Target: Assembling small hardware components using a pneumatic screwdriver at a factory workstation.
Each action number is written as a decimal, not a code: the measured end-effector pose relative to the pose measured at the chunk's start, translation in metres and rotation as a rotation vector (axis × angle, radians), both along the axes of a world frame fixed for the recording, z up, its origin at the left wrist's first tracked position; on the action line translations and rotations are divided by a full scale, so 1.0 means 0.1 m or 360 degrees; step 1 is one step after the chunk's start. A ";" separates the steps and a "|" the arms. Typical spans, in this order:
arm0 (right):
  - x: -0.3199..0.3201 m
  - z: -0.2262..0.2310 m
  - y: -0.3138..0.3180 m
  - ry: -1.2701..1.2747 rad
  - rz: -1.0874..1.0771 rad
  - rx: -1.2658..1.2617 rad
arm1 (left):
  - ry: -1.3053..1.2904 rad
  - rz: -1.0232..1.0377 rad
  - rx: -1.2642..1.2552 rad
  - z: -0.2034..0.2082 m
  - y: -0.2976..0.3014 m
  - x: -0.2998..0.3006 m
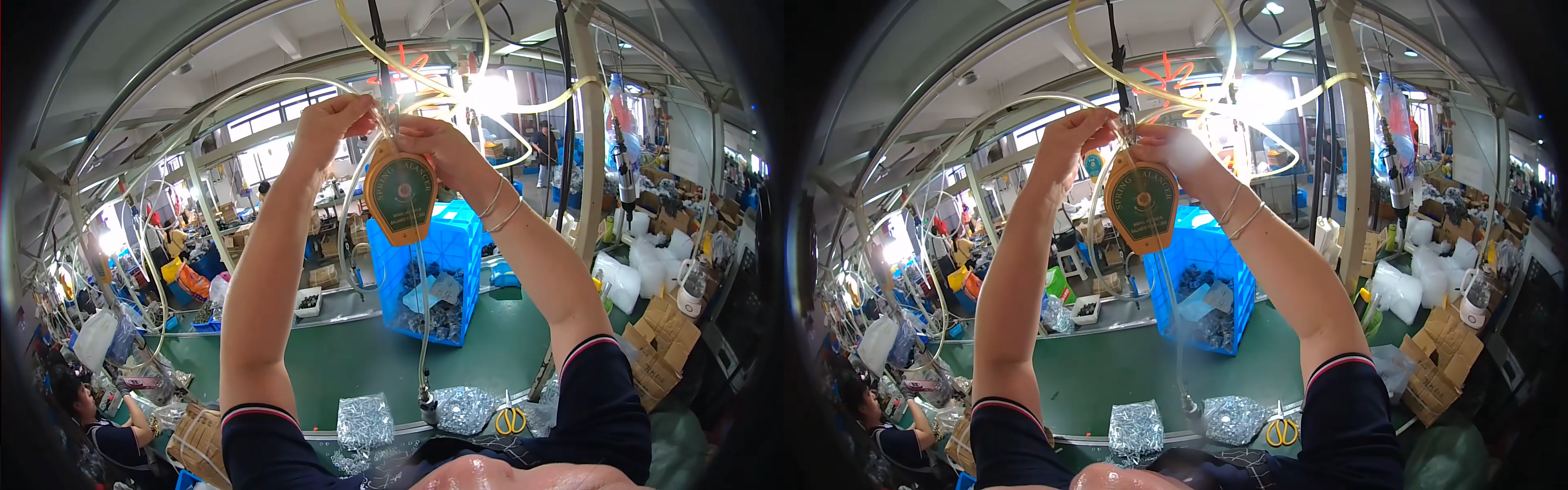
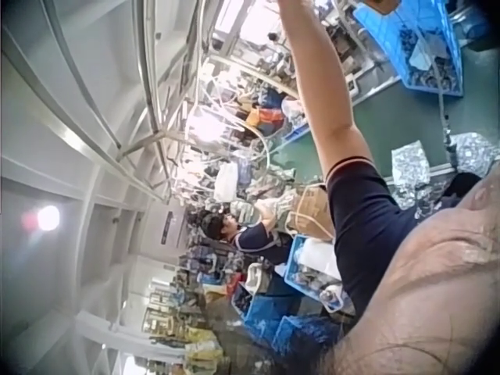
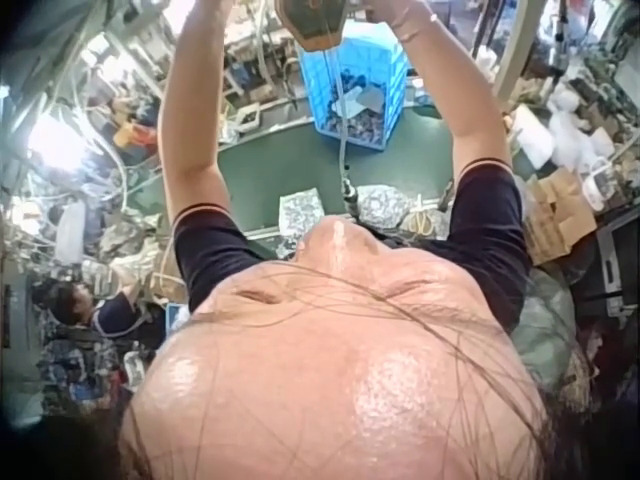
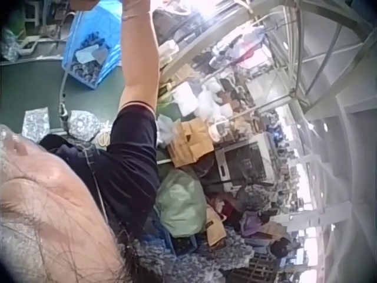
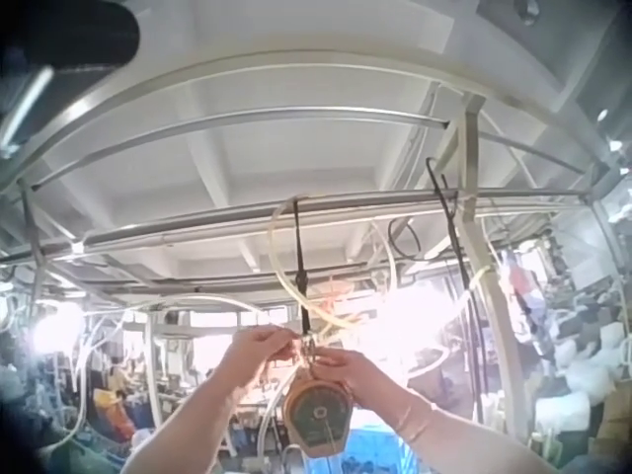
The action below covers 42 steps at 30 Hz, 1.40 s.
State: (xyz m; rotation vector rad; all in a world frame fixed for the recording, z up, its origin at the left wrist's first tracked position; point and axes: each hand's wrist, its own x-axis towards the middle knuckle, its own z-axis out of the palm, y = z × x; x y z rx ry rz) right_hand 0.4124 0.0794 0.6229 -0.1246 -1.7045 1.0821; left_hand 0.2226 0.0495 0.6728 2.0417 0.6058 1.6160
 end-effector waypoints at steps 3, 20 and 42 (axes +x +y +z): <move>0.02 0.01 0.02 -0.0028 -0.0189 0.0000 | -0.0024 0.0120 -0.0050 -0.02 -0.04 0.03; -0.05 0.02 0.10 -0.0189 -0.0752 0.0542 | 0.0075 0.0507 -0.0382 0.38 0.05 0.16; -0.01 0.06 -0.04 -0.0367 -0.1194 0.1096 | 0.0883 0.0251 -0.0175 0.56 -0.21 0.12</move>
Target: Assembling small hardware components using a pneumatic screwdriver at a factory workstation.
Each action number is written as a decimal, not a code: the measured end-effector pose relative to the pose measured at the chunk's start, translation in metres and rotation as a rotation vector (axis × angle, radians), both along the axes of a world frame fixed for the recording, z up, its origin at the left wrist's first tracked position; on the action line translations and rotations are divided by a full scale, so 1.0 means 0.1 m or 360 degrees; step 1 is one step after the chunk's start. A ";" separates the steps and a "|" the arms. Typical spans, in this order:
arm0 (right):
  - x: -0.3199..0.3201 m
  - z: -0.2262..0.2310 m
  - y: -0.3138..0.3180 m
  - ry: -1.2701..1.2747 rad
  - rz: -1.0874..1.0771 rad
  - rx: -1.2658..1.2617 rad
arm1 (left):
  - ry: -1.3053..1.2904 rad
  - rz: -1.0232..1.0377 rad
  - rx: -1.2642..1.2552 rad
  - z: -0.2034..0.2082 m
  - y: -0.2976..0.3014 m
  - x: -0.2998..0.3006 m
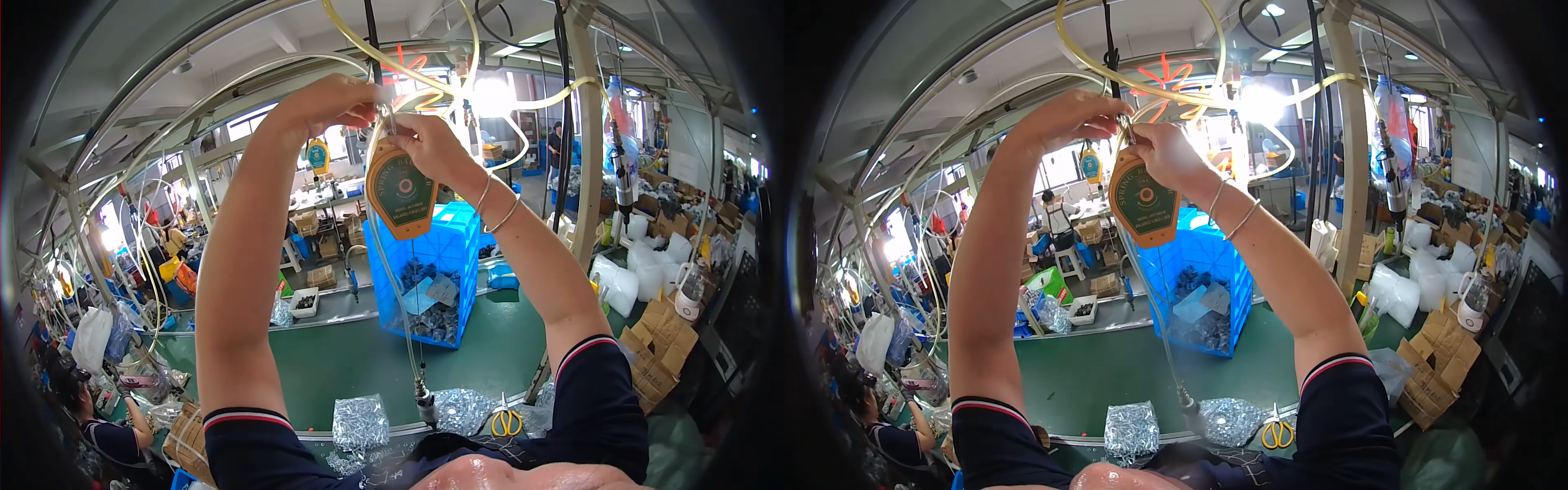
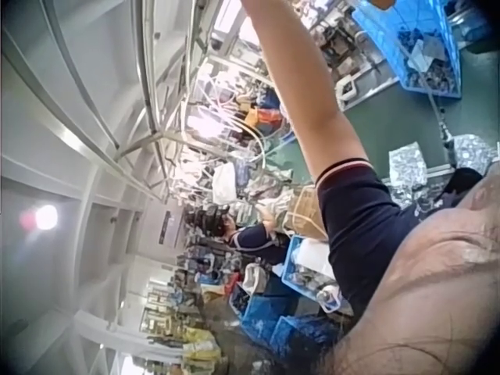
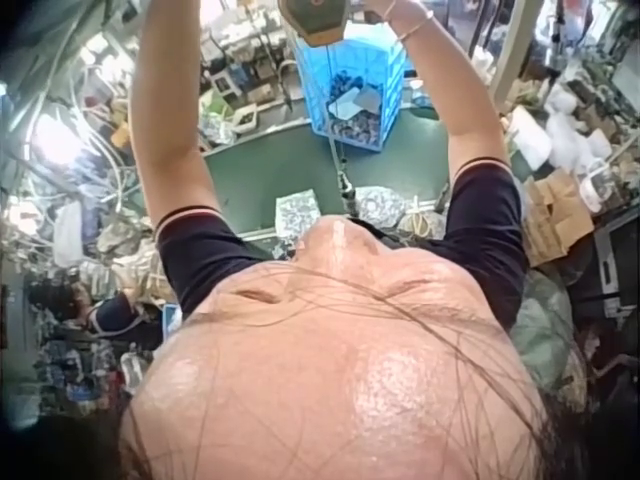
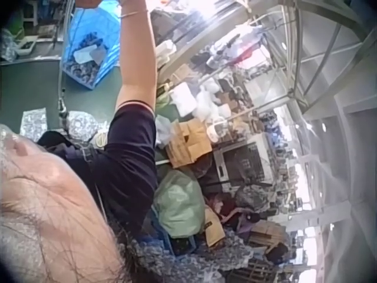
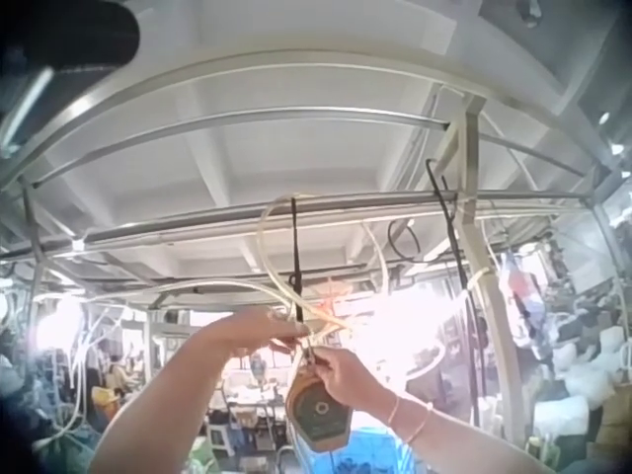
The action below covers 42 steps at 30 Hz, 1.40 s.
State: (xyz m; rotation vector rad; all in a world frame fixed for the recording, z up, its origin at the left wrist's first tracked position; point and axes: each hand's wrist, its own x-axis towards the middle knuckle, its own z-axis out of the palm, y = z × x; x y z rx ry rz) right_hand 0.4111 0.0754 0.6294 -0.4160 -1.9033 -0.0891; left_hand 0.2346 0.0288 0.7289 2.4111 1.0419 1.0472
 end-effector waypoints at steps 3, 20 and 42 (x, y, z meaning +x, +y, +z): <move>-0.04 0.01 -0.01 -0.0006 0.0036 -0.0009 | 0.0171 0.0357 0.0118 -0.02 -0.10 0.09; -0.03 0.07 -0.16 -0.0066 -0.0012 -0.0114 | 0.0087 0.0452 0.0006 -0.01 0.12 0.14; -0.01 0.07 -0.05 -0.0086 -0.0149 0.0069 | 0.0107 0.0520 -0.0088 0.06 -0.02 0.19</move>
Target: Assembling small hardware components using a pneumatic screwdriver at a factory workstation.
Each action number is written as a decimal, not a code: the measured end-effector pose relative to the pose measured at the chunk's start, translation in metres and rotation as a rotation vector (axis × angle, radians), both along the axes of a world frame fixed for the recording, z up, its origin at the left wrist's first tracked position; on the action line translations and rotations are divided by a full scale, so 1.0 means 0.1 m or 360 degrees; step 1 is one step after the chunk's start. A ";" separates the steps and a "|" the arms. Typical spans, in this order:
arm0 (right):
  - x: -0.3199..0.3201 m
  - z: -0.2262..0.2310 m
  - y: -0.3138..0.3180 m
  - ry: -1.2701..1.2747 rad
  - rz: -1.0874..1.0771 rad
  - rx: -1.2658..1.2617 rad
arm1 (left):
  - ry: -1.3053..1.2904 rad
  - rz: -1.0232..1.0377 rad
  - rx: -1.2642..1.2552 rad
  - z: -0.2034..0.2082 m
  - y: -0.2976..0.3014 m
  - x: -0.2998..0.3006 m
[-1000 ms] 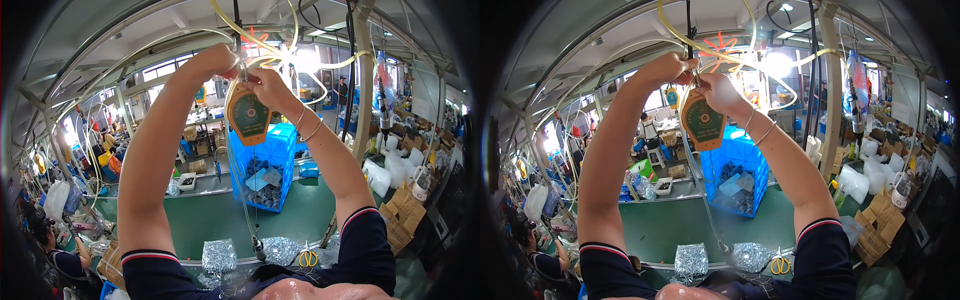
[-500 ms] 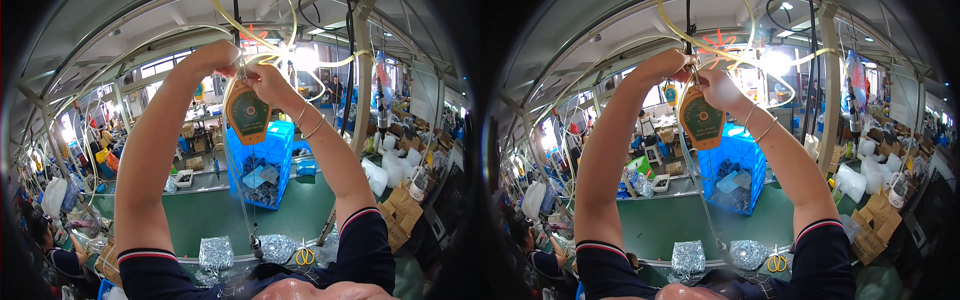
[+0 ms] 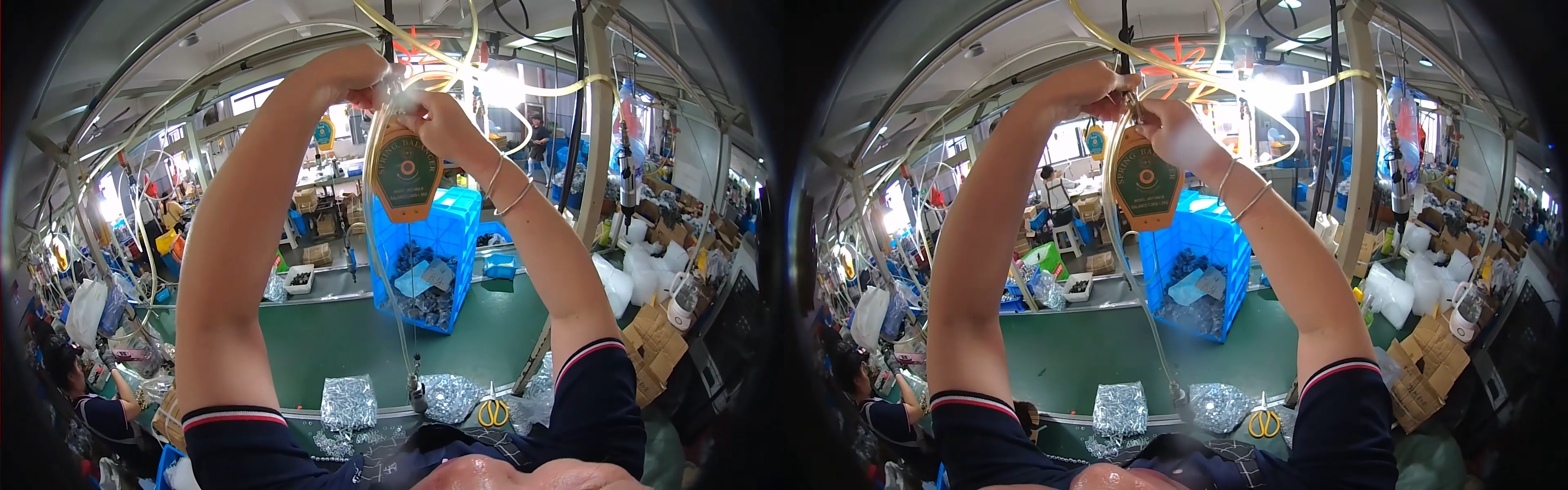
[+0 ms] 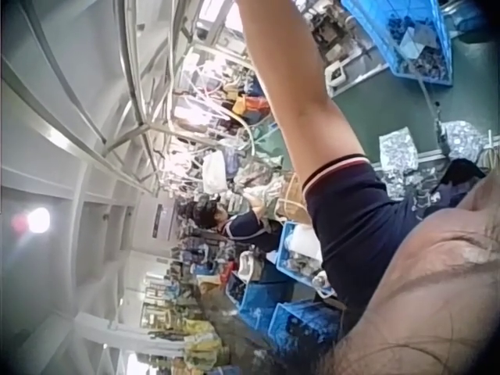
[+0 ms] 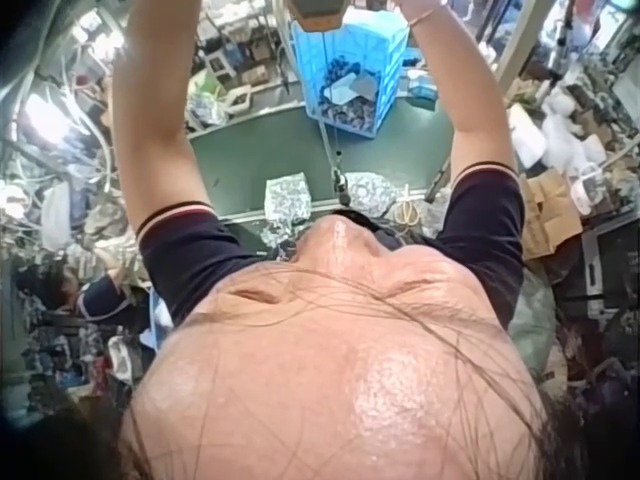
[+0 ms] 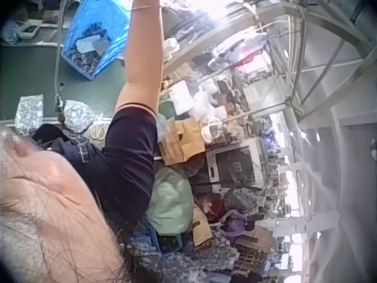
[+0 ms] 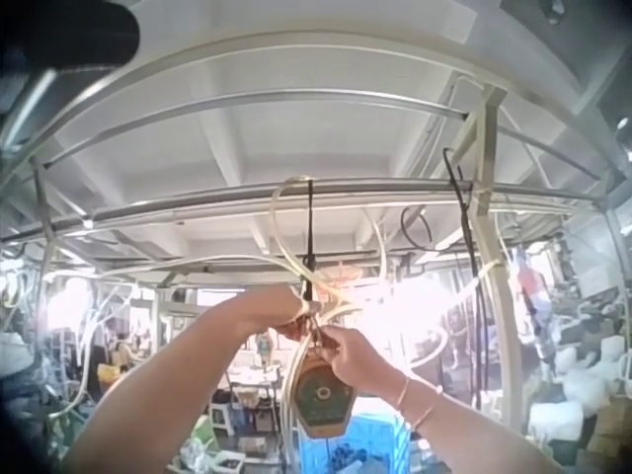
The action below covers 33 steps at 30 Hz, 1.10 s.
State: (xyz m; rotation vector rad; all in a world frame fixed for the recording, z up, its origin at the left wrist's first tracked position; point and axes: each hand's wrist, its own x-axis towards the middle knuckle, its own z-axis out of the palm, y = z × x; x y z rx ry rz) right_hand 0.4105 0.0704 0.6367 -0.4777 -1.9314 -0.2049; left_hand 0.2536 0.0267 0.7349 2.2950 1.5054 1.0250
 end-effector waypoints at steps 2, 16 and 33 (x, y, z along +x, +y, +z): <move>0.00 -0.02 -0.01 0.0069 0.0197 -0.0127 | -0.0041 -0.0011 -0.0014 -0.01 -0.01 0.00; 0.02 -0.01 -0.05 0.0131 0.0368 -0.0158 | -0.0480 -0.0201 -0.0142 -0.02 0.22 -0.07; -0.02 0.03 0.18 0.0370 0.1686 -0.1404 | -0.0655 -0.0136 -0.0236 0.01 0.33 -0.17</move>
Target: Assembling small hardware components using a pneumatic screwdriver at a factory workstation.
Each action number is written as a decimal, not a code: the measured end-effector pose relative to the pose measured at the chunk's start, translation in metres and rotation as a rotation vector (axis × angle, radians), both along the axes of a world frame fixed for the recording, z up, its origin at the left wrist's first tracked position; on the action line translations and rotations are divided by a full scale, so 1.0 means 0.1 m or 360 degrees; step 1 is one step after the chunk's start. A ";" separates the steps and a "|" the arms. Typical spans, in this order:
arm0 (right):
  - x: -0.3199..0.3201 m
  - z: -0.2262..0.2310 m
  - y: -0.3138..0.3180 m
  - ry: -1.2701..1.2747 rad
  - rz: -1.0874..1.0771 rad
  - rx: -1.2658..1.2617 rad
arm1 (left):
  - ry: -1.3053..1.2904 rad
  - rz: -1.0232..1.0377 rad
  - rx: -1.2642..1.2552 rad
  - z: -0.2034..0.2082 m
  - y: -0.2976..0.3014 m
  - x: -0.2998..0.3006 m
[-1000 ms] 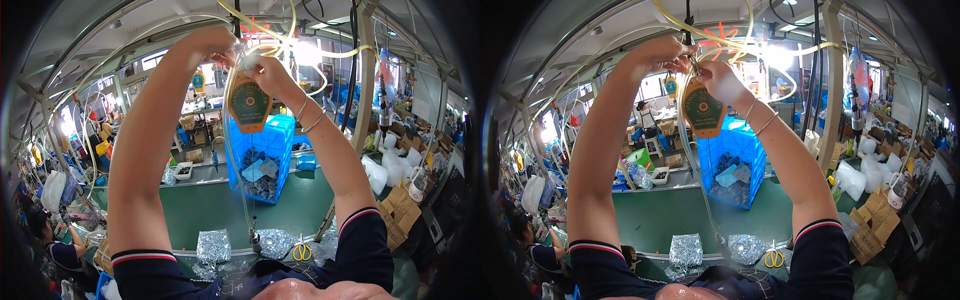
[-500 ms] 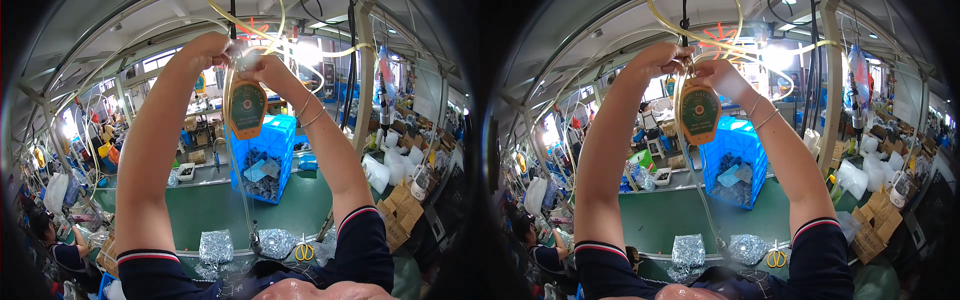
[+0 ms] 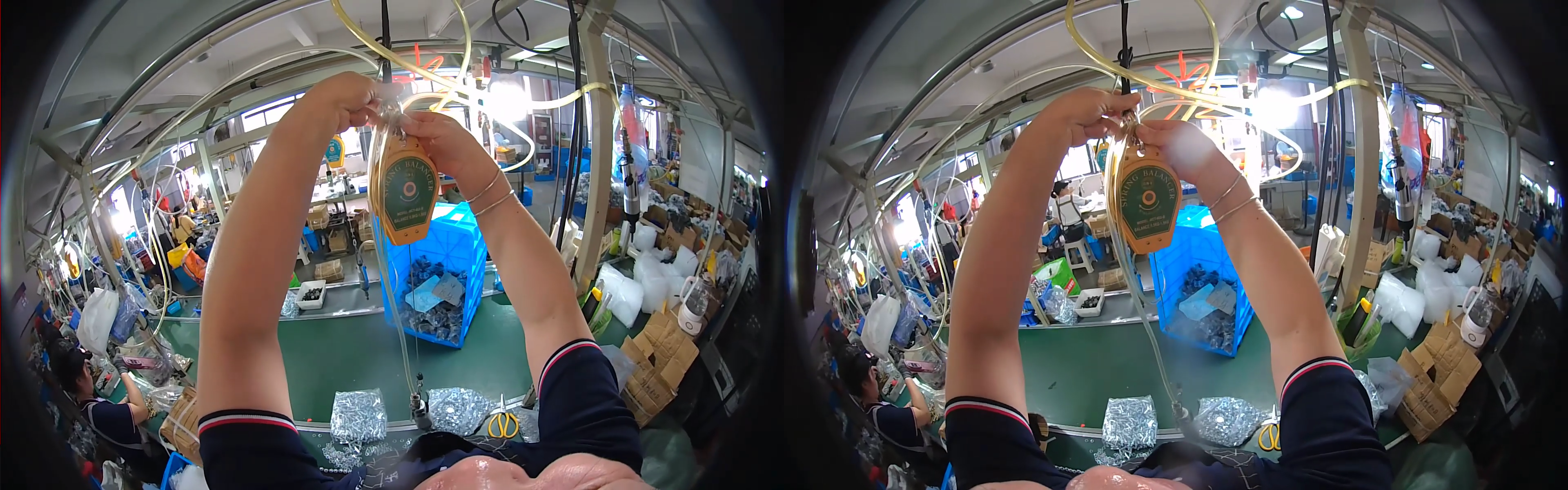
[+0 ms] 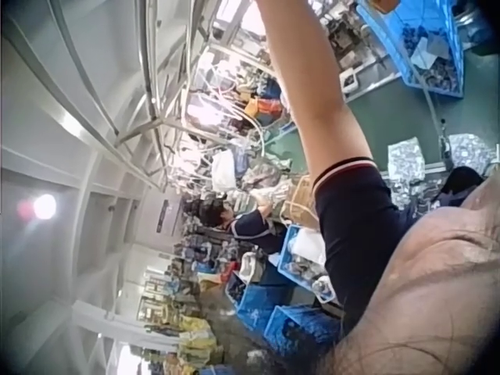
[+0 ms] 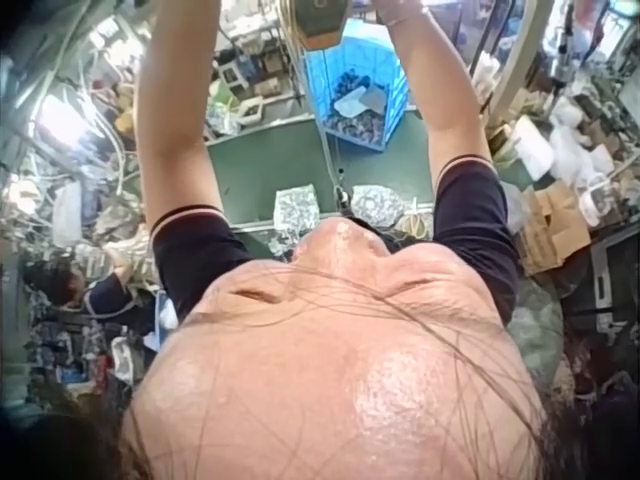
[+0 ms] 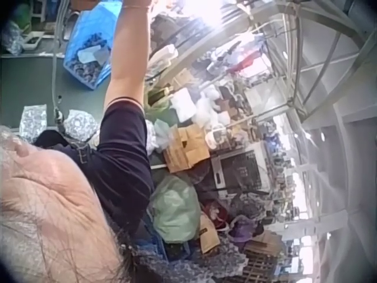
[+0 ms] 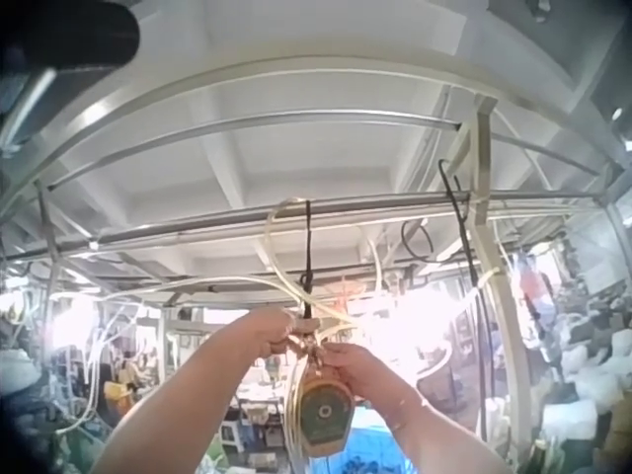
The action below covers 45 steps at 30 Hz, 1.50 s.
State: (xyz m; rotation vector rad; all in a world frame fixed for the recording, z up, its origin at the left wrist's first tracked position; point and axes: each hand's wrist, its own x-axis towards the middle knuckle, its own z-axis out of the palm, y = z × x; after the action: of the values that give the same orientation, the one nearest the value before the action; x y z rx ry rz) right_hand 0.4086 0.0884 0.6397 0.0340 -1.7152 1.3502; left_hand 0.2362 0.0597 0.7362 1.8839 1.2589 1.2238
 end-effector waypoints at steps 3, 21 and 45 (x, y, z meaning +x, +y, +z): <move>0.02 0.00 0.08 -0.0083 0.0002 0.0077 | -0.0032 -0.0079 0.0034 -0.06 -0.19 0.08; 0.00 -0.02 0.23 -0.0055 -0.0058 0.0133 | -0.0090 -0.0033 0.0114 -0.09 -0.15 0.13; 0.07 0.06 0.16 -0.0146 -0.0269 0.0390 | 0.0167 0.0296 0.0049 0.02 -0.09 0.29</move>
State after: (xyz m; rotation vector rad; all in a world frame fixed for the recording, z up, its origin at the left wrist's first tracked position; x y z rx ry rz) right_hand 0.4152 0.1040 0.6456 -0.0339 -1.9077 1.0270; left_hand 0.2647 0.0511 0.7385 1.9089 1.5077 1.2577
